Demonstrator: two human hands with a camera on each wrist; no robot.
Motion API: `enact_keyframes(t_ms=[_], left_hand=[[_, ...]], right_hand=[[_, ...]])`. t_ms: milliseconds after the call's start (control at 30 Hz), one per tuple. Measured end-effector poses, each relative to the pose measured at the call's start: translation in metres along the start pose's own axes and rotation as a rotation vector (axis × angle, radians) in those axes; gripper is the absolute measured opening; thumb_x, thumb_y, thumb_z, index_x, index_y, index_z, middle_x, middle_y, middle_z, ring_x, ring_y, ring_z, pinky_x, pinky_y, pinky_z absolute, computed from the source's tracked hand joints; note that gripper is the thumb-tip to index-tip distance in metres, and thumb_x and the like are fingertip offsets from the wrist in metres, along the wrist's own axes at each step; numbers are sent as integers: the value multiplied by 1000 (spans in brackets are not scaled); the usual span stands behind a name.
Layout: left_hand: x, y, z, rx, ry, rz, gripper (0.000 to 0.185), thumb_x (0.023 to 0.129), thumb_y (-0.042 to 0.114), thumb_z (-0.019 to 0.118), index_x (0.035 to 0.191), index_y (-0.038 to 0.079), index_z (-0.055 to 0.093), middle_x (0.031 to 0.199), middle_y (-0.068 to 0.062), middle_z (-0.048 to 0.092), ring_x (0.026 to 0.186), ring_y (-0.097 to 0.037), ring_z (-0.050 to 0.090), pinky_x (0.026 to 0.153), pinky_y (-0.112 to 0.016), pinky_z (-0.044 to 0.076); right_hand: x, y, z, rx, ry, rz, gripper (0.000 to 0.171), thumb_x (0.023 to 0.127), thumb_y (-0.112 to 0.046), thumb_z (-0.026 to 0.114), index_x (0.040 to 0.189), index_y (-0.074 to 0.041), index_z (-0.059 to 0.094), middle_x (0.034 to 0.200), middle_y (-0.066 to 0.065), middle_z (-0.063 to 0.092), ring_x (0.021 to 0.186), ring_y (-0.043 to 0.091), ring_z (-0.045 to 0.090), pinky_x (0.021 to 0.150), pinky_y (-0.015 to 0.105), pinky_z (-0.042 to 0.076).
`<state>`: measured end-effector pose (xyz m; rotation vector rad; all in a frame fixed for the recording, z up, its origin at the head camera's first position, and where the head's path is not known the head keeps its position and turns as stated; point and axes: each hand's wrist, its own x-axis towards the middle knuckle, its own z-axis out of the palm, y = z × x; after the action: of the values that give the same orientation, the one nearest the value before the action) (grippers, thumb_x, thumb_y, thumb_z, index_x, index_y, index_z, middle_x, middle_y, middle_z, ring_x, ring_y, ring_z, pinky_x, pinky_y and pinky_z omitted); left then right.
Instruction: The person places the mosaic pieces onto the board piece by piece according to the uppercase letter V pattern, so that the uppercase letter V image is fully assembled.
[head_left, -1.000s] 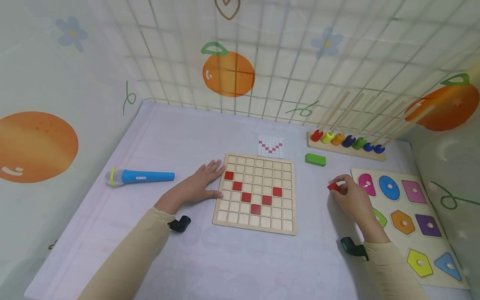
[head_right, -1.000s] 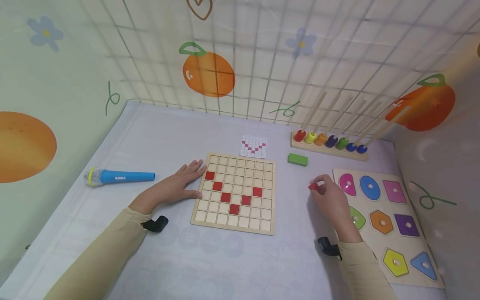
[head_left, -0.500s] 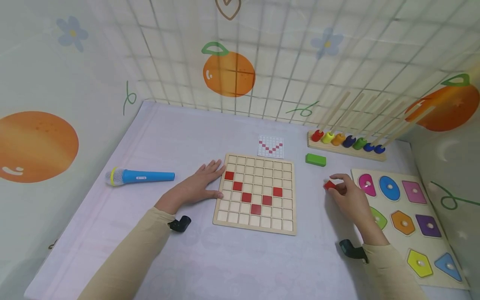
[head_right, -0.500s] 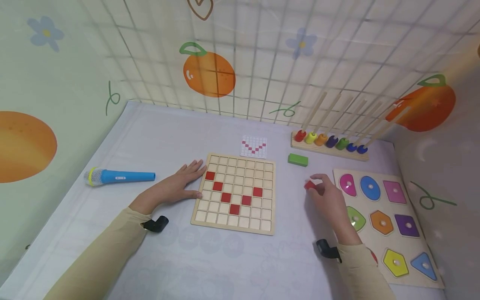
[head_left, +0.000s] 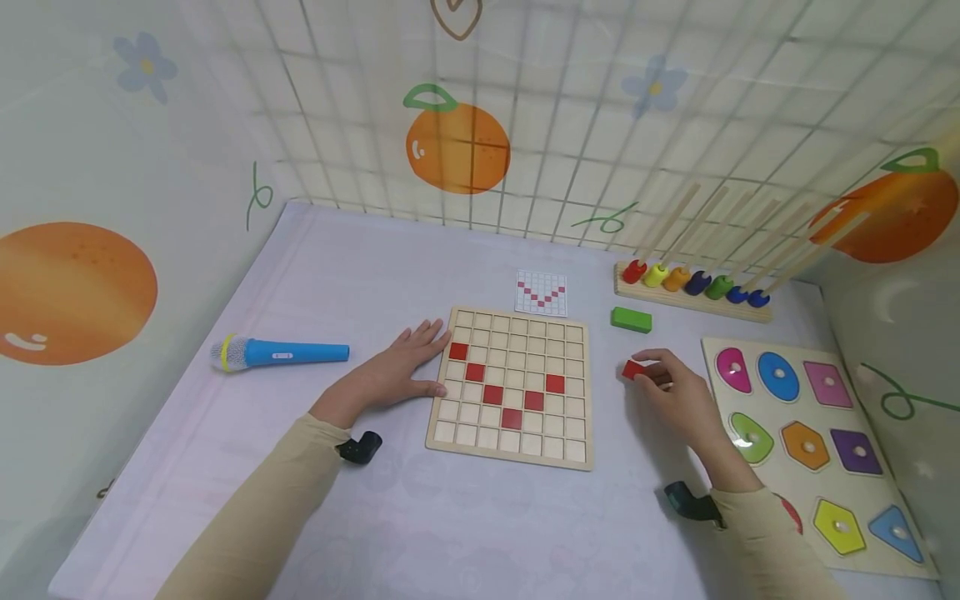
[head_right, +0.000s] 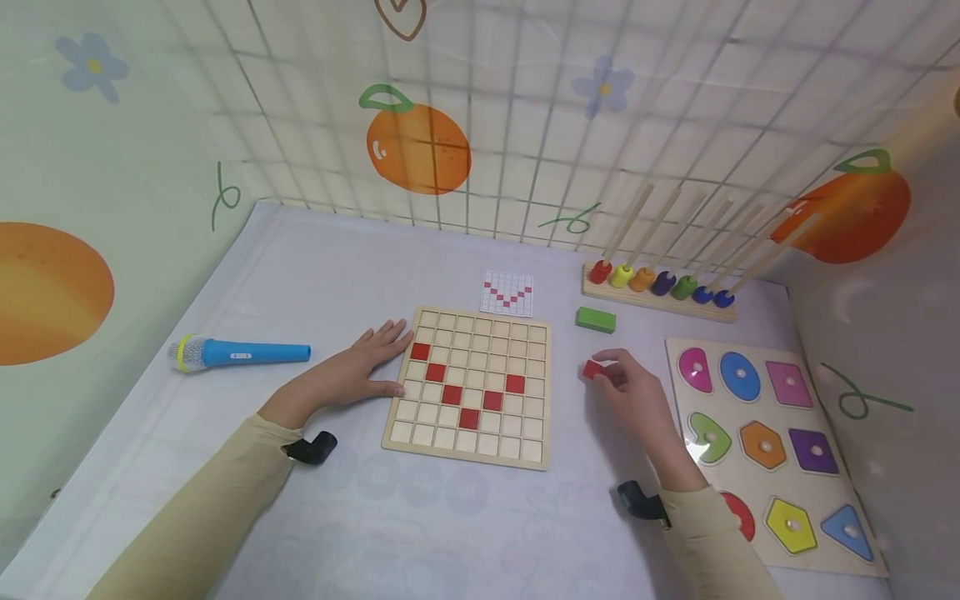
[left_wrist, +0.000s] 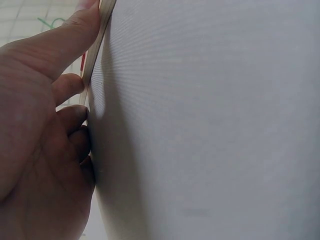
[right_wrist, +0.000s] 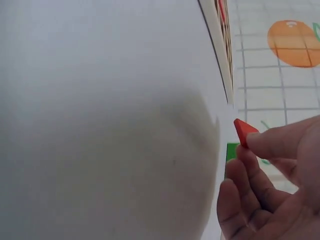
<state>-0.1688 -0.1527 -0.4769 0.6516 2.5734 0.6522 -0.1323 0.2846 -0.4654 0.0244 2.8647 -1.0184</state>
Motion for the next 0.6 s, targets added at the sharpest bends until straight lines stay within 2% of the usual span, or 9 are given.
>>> enact_keyframes(t_ms=[167, 600], left_hand=[[0, 0, 0, 1, 1, -1, 96, 92, 51, 71, 164, 19, 18, 171, -2, 2, 157, -23, -4, 128, -41, 1], [1, -2, 1, 6, 3, -6, 95, 92, 51, 71, 164, 19, 17, 171, -2, 2, 157, -23, -5, 128, -41, 1]], right_hand=[[1, -6, 7, 26, -24, -12, 27, 101, -12, 63, 128, -9, 60, 113, 20, 68, 100, 34, 64, 85, 42, 59], [5, -25, 22, 45, -60, -27, 25, 101, -15, 64, 126, -14, 64, 113, 16, 69, 99, 31, 63, 87, 43, 58]])
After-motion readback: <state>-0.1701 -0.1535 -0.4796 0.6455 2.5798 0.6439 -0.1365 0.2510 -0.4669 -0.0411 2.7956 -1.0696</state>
